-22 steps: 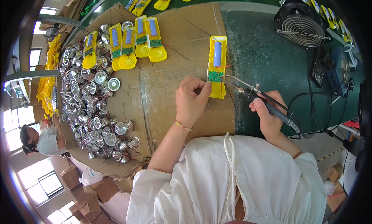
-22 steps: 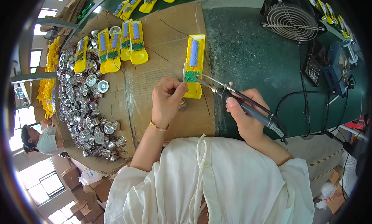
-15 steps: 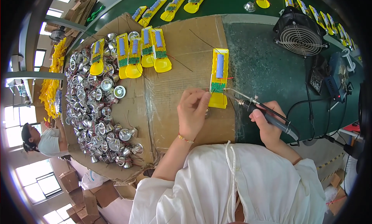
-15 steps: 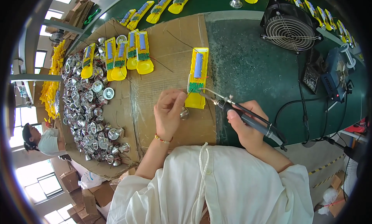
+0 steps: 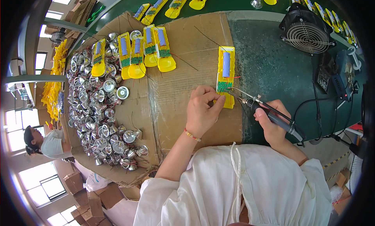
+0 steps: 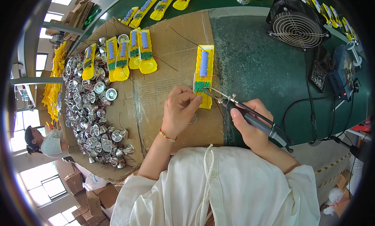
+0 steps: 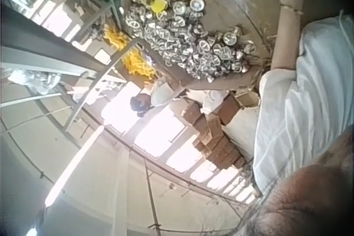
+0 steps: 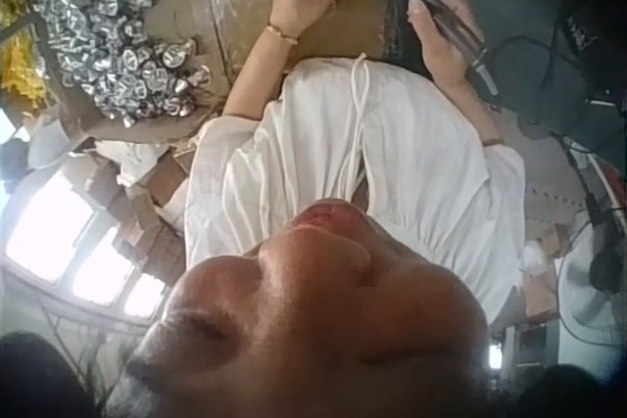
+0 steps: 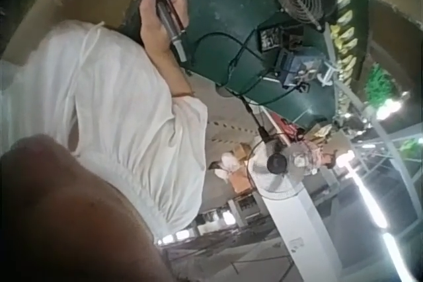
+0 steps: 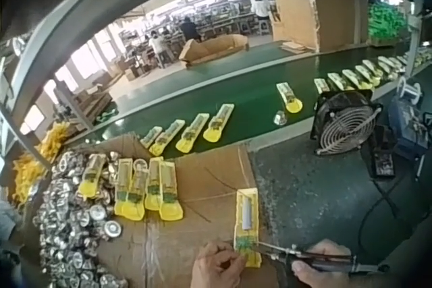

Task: Soldering wires to a small green circuit board that is part of a yellow plastic assembly.

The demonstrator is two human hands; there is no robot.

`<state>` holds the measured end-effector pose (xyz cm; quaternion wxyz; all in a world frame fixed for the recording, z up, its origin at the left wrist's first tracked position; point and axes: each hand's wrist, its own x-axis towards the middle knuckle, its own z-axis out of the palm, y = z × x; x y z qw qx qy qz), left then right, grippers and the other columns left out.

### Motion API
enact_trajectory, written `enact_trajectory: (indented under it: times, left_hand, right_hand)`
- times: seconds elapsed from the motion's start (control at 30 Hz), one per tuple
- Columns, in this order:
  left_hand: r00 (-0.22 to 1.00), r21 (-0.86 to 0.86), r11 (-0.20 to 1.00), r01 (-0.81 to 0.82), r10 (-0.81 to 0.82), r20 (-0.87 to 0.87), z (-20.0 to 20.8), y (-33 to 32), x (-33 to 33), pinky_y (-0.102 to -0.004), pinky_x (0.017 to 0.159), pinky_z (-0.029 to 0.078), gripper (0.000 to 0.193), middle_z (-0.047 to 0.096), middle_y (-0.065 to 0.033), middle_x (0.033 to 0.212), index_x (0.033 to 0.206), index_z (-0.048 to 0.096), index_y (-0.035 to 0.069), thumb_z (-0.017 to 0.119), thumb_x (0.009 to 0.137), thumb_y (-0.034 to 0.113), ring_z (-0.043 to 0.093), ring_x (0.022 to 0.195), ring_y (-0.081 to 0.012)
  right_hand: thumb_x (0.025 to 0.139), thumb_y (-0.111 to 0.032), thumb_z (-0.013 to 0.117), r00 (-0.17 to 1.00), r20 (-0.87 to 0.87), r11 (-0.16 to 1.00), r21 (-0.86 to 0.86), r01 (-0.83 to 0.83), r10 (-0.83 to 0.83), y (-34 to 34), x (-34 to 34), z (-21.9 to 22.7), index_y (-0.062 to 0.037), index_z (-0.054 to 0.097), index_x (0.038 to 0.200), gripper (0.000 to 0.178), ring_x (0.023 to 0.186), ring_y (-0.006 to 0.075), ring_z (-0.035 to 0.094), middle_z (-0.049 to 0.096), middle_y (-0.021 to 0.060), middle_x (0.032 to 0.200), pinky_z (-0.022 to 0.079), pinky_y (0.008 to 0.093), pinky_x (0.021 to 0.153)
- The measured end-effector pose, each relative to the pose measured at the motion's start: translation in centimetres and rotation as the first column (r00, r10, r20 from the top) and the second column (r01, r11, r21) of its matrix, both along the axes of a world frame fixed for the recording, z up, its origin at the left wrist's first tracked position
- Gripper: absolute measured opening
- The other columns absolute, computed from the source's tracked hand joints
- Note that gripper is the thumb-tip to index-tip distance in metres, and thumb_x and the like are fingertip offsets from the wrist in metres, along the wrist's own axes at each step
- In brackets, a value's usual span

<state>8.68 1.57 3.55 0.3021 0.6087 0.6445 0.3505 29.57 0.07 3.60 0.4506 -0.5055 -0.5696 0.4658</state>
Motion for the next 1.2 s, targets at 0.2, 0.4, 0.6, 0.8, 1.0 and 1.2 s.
enact_trajectory:
  times: [0.2, 0.4, 0.6, 0.8, 1.0, 1.2]
  left_hand:
    - [1.000, -0.072, 0.997, -0.016, 0.016, -0.003, -0.2, 0.2, -0.2, -0.0320, 0.065, 0.043, 0.010, 0.056, -0.0062, 0.082, 0.073, 0.067, 0.006, 0.066, 0.075, 0.016, 0.052, 0.075, -0.0233]
    - [0.997, 0.002, 0.999, 0.039, -0.038, -0.069, -0.2, 0.6, -0.5, -0.0263, 0.061, 0.044, 0.012, 0.055, -0.0060, 0.082, 0.076, 0.066, 0.001, 0.067, 0.076, 0.013, 0.053, 0.068, -0.0147]
    - [0.999, -0.054, 0.998, -0.016, 0.013, -0.049, 0.2, 0.0, -0.5, -0.0324, 0.065, 0.043, 0.010, 0.058, -0.0078, 0.083, 0.073, 0.067, 0.005, 0.066, 0.075, 0.015, 0.053, 0.074, -0.0244]
    - [0.976, -0.142, 0.981, -0.129, 0.151, 0.160, 2.5, 0.2, -2.5, -0.0238, 0.064, 0.051, 0.019, 0.067, -0.0076, 0.075, 0.094, 0.065, -0.002, 0.062, 0.083, 0.013, 0.064, 0.070, -0.0112]
    - [0.974, -0.239, 0.963, 0.123, -0.163, -0.156, 2.5, 7.4, 0.3, -0.0339, 0.053, 0.049, 0.014, 0.062, -0.0123, 0.061, 0.067, 0.064, 0.003, 0.058, 0.073, 0.013, 0.061, 0.053, -0.0265]
    - [0.939, 0.087, 0.996, 0.017, 0.014, -0.345, 1.9, 26.5, 2.9, -0.0373, 0.066, 0.051, 0.021, 0.064, -0.0139, 0.070, 0.075, 0.069, 0.007, 0.065, 0.073, 0.027, 0.063, 0.067, -0.0296]
  right_hand:
    - [0.079, -0.006, 0.066, 0.996, -0.067, 0.998, 0.012, 0.057, -0.056, -0.3, -0.5, 0.4, 0.0005, 0.053, 0.084, 0.015, 0.059, 0.0072, 0.054, 0.060, 0.0054, 0.067, 0.044, 0.0217, 0.054]
    - [0.082, -0.006, 0.062, 0.951, -0.275, 0.988, 0.022, 0.150, -0.138, 0.3, 0.5, 0.5, 0.0026, 0.050, 0.091, 0.017, 0.065, 0.0137, 0.059, 0.062, 0.0123, 0.075, 0.049, 0.0255, 0.059]
    - [0.082, -0.007, 0.063, 0.965, -0.212, 0.985, 0.040, 0.167, -0.155, 0.7, 1.5, -0.5, 0.0026, 0.051, 0.090, 0.017, 0.064, 0.0133, 0.059, 0.061, 0.0117, 0.073, 0.049, 0.0245, 0.059]
    - [0.082, -0.007, 0.063, 0.947, -0.202, 0.966, 0.022, 0.259, -0.249, 1.6, 3.9, -1.6, 0.0022, 0.052, 0.090, 0.017, 0.063, 0.0125, 0.059, 0.061, 0.0106, 0.073, 0.049, 0.0240, 0.059]
    - [0.081, -0.006, 0.063, 0.938, -0.197, 0.958, -0.048, 0.282, -0.286, 3.0, 4.2, -2.9, 0.0015, 0.052, 0.089, 0.016, 0.062, 0.0106, 0.058, 0.060, 0.0086, 0.071, 0.048, 0.0228, 0.058]
    - [0.079, -0.006, 0.065, 0.947, -0.164, 0.959, -0.116, 0.260, -0.276, 2.9, 4.0, -2.9, -0.0012, 0.052, 0.087, 0.016, 0.060, 0.0086, 0.056, 0.061, 0.0055, 0.070, 0.046, 0.0223, 0.056]
